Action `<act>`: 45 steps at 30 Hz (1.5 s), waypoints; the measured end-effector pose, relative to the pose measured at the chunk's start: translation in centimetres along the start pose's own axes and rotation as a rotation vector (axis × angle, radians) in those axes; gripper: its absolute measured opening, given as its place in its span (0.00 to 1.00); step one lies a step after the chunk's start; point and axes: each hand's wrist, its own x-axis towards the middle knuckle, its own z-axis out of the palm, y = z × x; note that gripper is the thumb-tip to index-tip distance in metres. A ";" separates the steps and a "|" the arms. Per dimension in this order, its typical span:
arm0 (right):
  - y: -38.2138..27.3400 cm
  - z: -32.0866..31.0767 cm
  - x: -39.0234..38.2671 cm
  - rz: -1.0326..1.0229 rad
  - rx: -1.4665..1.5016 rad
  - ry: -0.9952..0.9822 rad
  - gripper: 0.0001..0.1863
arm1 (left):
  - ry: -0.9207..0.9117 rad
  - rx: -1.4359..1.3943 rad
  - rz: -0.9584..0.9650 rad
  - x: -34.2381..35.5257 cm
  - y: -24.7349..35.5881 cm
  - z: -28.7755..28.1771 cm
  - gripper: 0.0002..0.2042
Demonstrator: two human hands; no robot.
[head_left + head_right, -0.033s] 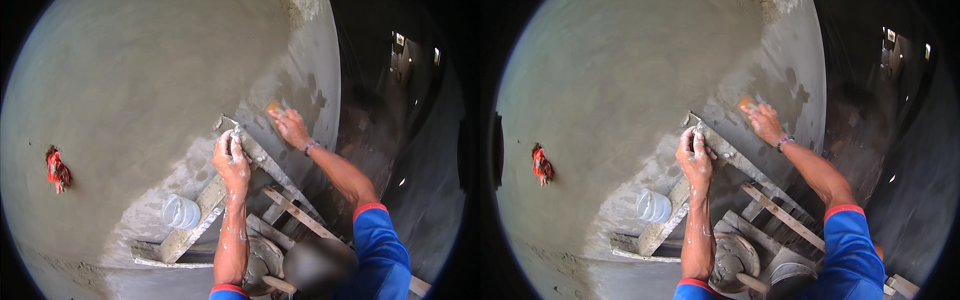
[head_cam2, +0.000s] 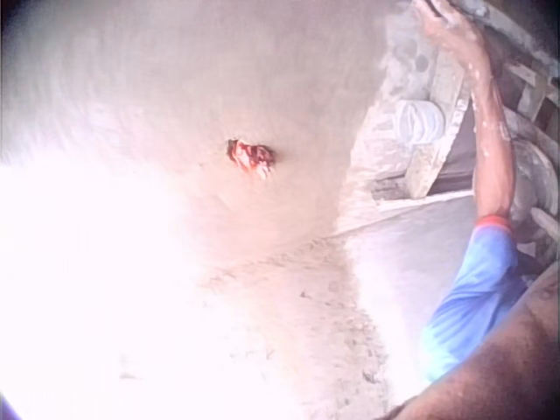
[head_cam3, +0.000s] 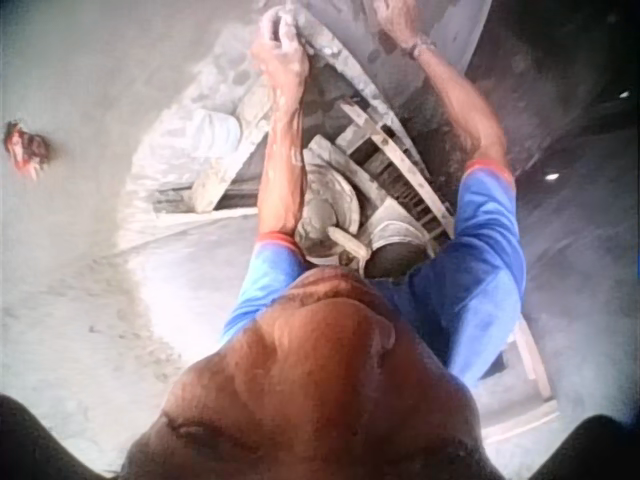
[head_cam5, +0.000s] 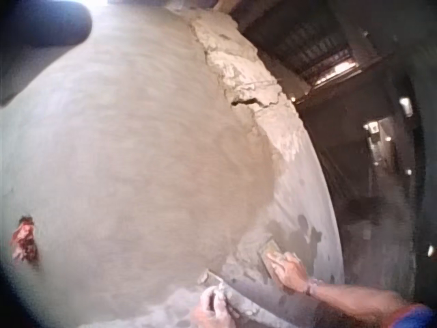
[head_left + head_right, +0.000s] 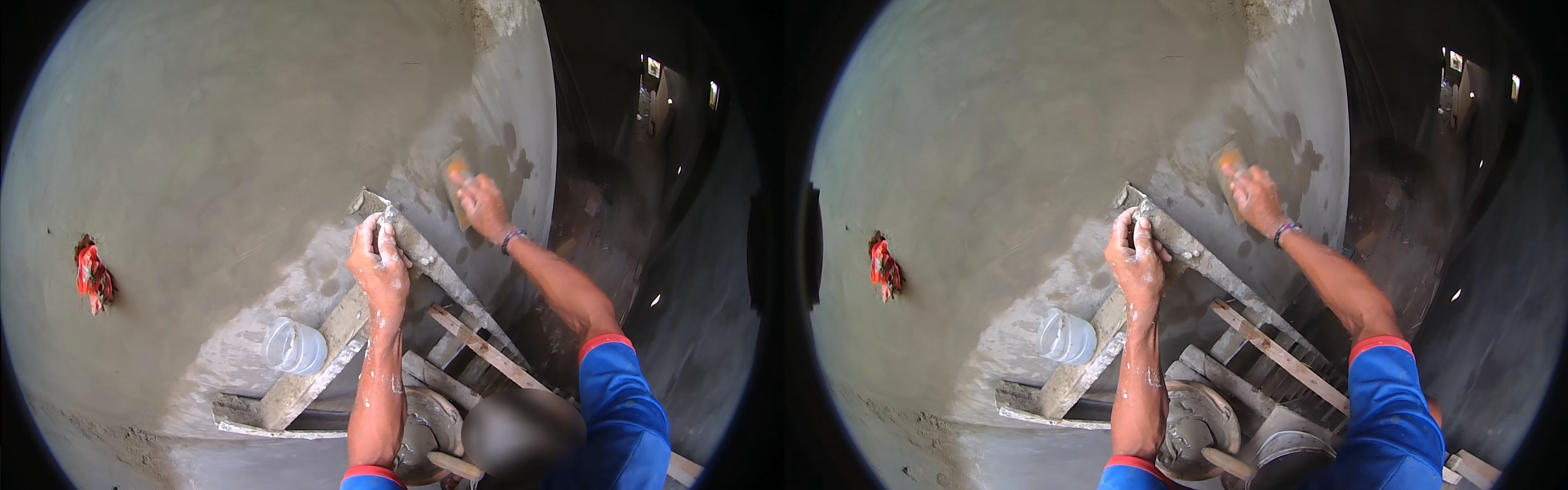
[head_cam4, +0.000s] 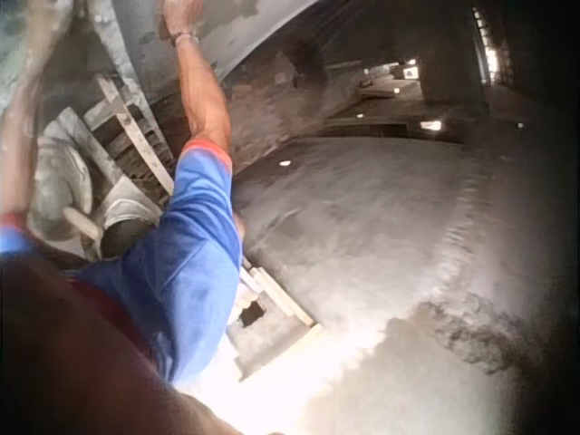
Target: The person applies plaster to a wall using a trowel and smooths it out by hand and with the tool, periodically reaching into a bucket to gather more material.
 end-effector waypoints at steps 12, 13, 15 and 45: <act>-8.0 -2.6 16.6 0.002 0.107 0.253 0.25 | 0.025 0.081 0.025 -0.5 -0.2 -0.2 0.11; -7.7 -0.8 12.6 -0.001 0.168 0.256 0.26 | 0.032 0.076 0.027 -0.4 -0.1 -0.2 0.11; -5.6 1.4 4.1 0.057 0.142 0.102 0.30 | 0.039 0.015 0.006 -0.4 -0.4 0.4 0.10; -14.4 -5.4 17.7 -0.121 0.141 0.173 0.23 | 0.039 0.404 0.355 0.5 -1.2 -0.9 0.10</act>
